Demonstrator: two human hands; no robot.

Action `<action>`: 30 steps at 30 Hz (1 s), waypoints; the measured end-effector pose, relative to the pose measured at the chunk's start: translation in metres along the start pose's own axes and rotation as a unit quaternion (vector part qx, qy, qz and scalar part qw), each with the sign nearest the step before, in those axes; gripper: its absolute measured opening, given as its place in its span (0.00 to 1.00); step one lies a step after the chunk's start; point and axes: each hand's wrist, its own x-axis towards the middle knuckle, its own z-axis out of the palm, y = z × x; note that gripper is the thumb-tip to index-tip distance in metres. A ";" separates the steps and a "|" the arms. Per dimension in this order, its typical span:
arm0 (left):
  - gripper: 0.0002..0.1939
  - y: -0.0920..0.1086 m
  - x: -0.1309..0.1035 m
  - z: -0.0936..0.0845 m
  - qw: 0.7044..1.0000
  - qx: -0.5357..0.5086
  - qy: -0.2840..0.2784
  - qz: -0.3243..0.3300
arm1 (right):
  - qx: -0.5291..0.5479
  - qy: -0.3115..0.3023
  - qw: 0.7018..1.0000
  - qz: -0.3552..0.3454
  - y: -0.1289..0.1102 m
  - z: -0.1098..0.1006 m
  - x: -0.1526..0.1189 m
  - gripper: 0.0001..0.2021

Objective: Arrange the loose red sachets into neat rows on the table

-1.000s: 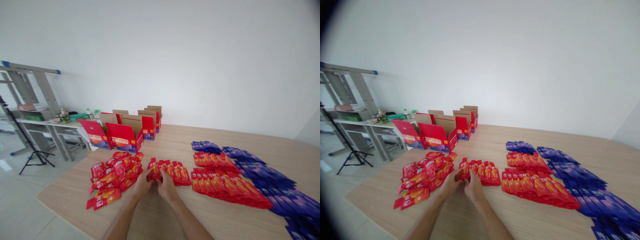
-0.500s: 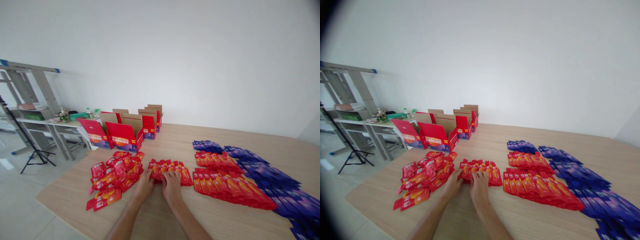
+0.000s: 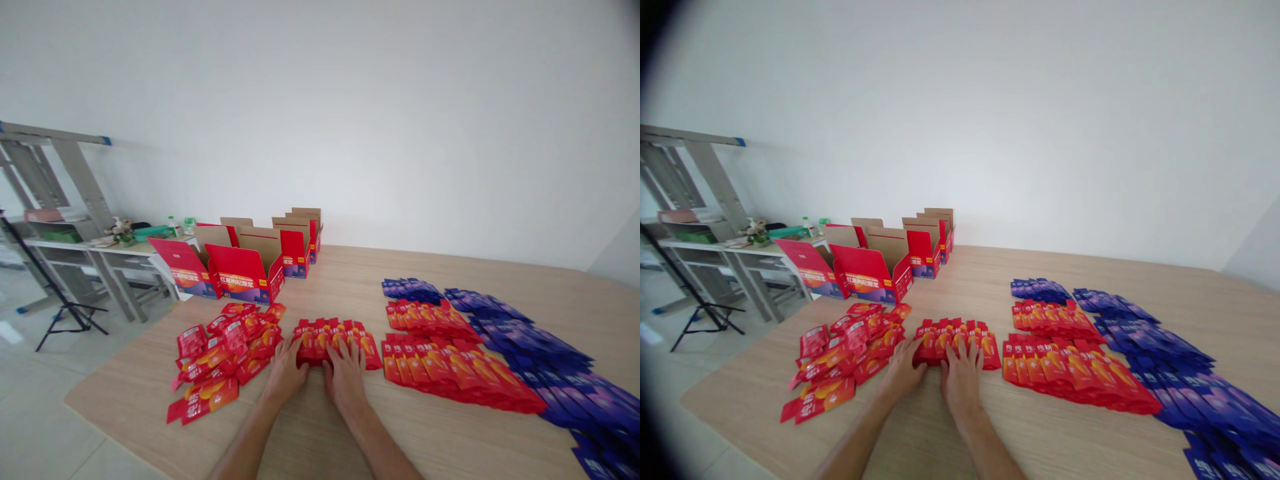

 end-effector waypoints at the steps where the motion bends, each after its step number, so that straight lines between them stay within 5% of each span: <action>1: 0.35 -0.001 0.000 0.001 1.000 -0.004 -0.003 0.012 | -0.001 0.002 1.000 -0.001 0.000 0.001 0.000 0.17; 10: 0.34 0.002 -0.004 0.006 0.999 0.013 0.003 0.043 | 0.037 0.040 0.998 -0.013 -0.002 -0.002 0.000 0.17; 17: 0.32 0.003 -0.006 -0.010 0.998 0.043 0.050 -0.009 | 0.047 0.043 0.996 -0.056 -0.033 -0.001 0.004 0.18; 25: 0.26 -0.029 -0.013 -0.050 0.960 0.142 0.219 -0.096 | 0.092 0.034 0.992 -0.083 -0.075 0.011 0.003 0.16; 30: 0.18 -0.052 -0.008 -0.060 0.942 0.178 0.235 -0.162 | 0.104 0.039 0.989 -0.095 -0.084 0.010 0.000 0.16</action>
